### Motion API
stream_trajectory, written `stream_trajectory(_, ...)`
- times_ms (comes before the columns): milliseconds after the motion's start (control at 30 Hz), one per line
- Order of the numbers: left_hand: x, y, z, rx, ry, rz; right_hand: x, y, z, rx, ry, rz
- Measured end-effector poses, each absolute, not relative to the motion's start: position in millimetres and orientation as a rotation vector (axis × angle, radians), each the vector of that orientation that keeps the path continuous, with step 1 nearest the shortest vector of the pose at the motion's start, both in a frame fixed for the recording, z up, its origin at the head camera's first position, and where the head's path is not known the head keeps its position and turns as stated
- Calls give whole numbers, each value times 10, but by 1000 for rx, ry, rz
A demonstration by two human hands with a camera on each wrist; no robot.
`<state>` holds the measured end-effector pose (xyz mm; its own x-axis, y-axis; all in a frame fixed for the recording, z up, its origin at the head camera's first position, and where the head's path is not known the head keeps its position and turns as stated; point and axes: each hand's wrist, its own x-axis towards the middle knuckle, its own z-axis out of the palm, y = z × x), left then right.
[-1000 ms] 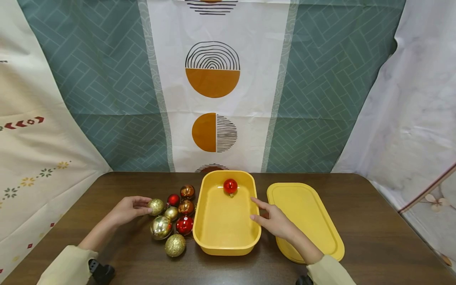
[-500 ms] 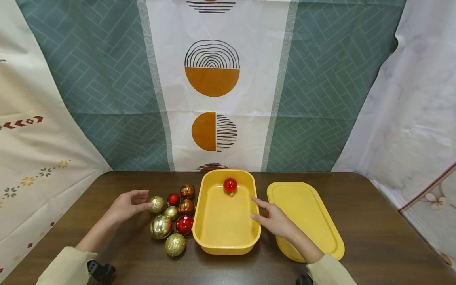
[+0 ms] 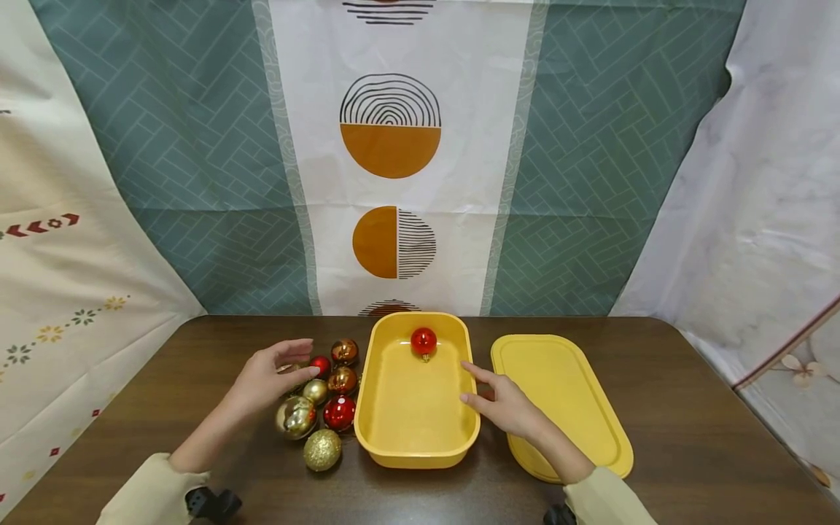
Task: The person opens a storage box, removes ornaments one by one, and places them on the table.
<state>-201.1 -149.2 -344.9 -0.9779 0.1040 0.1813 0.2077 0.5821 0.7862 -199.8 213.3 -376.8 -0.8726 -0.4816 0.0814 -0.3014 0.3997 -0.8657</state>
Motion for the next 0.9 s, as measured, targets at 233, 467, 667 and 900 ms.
stream_trajectory(233, -2018, -1062, -3410, -384, -2618, -1512, -1993, 2134, -3772, -680, 2478, -1459)
stream_trajectory(467, -2072, -657, -3391, -494, -2600, -1590, -2008, 2137, -3809, -682, 2496, -1452)
stream_trajectory(667, -2157, -386, -3459, -555, -2643, -1625, -2012, 2135, -3808, -688, 2488, -1462)
stream_trajectory(900, -2277, -201, -3527, -495, -2690, -1646, -2018, 2138, -3813, -689, 2481, -1455)
